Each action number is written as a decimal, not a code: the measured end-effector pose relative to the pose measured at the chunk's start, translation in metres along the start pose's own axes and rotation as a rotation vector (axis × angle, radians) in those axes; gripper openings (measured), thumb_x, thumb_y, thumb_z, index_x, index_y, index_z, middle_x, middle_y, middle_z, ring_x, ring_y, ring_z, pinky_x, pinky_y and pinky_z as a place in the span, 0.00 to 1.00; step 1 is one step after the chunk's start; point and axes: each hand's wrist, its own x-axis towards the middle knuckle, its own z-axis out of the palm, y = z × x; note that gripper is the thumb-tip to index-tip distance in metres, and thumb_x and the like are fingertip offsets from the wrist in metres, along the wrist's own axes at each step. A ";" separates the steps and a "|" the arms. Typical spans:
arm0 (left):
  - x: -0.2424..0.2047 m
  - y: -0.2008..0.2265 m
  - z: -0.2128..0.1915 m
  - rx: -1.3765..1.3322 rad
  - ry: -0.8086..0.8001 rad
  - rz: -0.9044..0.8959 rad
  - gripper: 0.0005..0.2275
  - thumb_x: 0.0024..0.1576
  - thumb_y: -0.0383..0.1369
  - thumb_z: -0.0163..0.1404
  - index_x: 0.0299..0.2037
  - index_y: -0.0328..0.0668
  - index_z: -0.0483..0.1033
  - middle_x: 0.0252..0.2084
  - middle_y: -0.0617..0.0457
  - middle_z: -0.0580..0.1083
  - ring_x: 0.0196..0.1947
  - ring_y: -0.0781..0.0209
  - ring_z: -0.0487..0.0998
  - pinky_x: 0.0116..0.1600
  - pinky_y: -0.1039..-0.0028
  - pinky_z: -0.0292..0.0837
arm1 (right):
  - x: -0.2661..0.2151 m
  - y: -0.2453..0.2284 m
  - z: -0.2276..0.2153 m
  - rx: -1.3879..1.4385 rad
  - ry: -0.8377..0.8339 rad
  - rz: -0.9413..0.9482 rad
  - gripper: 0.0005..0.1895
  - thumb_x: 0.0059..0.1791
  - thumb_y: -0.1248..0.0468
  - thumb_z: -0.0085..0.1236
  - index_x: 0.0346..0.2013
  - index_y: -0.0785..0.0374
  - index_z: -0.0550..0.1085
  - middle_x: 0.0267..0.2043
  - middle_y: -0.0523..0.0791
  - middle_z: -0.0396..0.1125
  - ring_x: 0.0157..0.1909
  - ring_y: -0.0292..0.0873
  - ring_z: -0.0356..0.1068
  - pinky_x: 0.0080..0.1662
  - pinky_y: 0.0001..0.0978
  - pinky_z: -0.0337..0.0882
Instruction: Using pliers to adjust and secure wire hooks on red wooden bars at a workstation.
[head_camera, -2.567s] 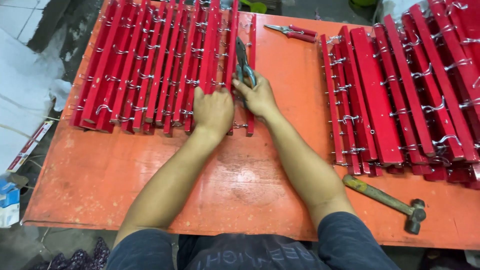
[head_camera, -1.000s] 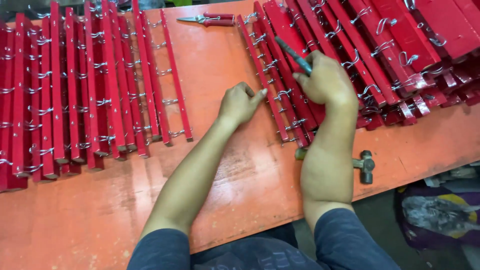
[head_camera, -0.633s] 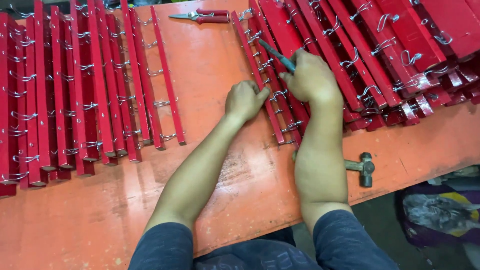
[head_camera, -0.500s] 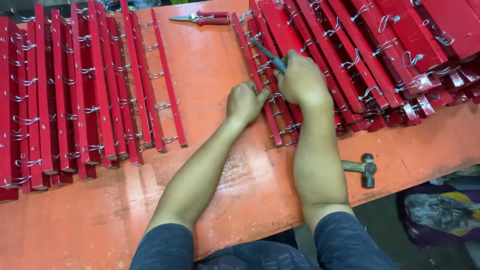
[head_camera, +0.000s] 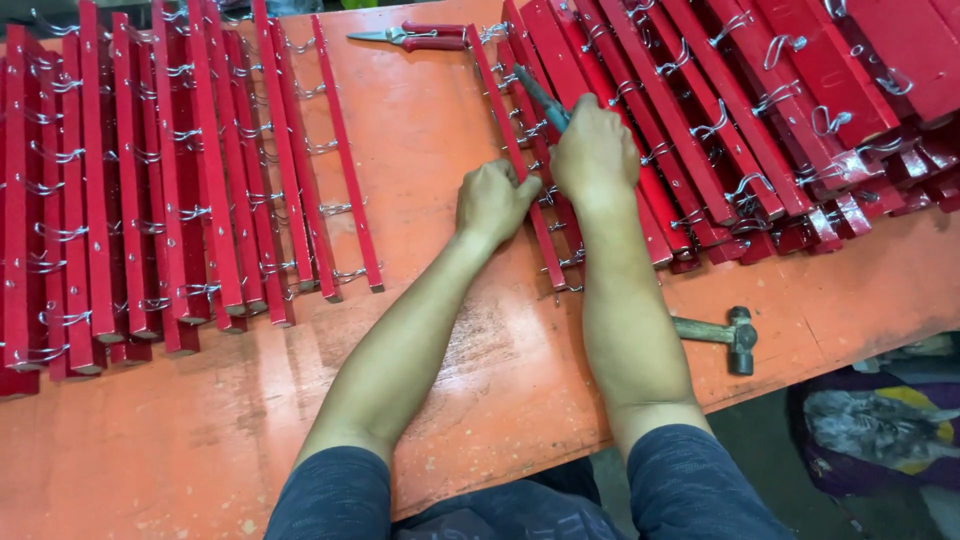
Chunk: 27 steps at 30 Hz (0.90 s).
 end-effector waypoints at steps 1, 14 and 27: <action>0.000 0.001 -0.002 -0.001 0.004 -0.001 0.16 0.49 0.45 0.52 0.19 0.42 0.70 0.24 0.41 0.76 0.29 0.37 0.74 0.35 0.52 0.67 | 0.000 -0.002 -0.002 -0.001 0.000 -0.004 0.22 0.46 0.60 0.65 0.47 0.66 0.65 0.45 0.60 0.69 0.49 0.68 0.70 0.46 0.63 0.70; -0.007 0.011 -0.015 -0.033 -0.047 -0.007 0.17 0.49 0.44 0.50 0.16 0.41 0.65 0.21 0.42 0.73 0.26 0.41 0.72 0.35 0.54 0.66 | 0.002 0.003 0.003 -0.019 0.026 0.046 0.18 0.45 0.64 0.60 0.46 0.68 0.70 0.44 0.60 0.70 0.49 0.69 0.70 0.47 0.61 0.71; -0.006 0.009 -0.011 -0.053 -0.020 -0.031 0.16 0.48 0.46 0.49 0.20 0.41 0.71 0.25 0.41 0.76 0.32 0.38 0.76 0.39 0.52 0.68 | 0.000 -0.006 -0.029 0.012 -0.066 0.073 0.11 0.48 0.61 0.59 0.39 0.67 0.74 0.41 0.58 0.70 0.46 0.67 0.70 0.47 0.63 0.72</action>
